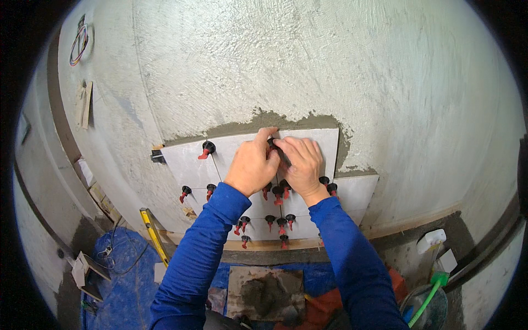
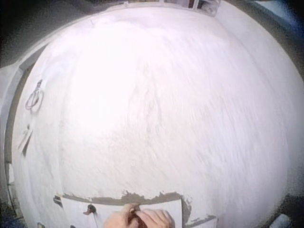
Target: The person installs white ceramic tiles on a wall using tile leveling clips and wedges. They place the clips between tiles, insert the wedges, and tighten them to ensure alignment. A rubber mallet is used to tap the tiles into place.
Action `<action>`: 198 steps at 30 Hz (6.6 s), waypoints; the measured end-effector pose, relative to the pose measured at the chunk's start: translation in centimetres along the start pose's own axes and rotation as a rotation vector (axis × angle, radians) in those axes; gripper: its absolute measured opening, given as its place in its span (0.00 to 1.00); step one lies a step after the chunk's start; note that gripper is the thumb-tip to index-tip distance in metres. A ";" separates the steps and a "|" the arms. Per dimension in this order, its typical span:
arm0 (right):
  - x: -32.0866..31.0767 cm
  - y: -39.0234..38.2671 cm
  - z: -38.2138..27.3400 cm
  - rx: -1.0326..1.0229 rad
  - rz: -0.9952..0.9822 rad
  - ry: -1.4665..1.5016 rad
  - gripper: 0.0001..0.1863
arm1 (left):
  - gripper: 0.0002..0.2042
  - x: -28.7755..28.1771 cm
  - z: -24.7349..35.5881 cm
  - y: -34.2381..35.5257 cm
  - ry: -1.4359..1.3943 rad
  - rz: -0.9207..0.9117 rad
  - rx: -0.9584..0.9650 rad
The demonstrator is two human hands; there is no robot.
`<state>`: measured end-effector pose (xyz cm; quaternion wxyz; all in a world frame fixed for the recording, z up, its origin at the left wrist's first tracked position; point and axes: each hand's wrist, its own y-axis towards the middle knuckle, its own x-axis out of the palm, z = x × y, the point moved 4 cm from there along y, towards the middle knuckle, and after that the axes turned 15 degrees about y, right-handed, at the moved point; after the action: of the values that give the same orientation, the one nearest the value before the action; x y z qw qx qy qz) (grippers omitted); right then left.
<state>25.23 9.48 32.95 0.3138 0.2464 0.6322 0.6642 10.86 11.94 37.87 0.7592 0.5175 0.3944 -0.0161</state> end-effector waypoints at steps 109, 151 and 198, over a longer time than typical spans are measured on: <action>-1.9 2.9 -0.4 0.143 -0.335 0.090 0.19 | 0.24 0.4 1.5 -1.8 0.034 0.120 -0.319; -0.5 7.8 0.9 -0.386 -0.831 0.083 0.06 | 0.17 2.5 2.2 -3.7 0.109 0.282 -0.452; -4.0 -12.1 -6.3 0.966 -0.050 0.255 0.12 | 0.19 9.0 -1.1 -25.7 -0.390 -0.047 -0.723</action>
<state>24.69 2.30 20.71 0.0999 0.2652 0.9066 0.3128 5.31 4.33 12.27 0.9521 0.1952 0.2351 0.0084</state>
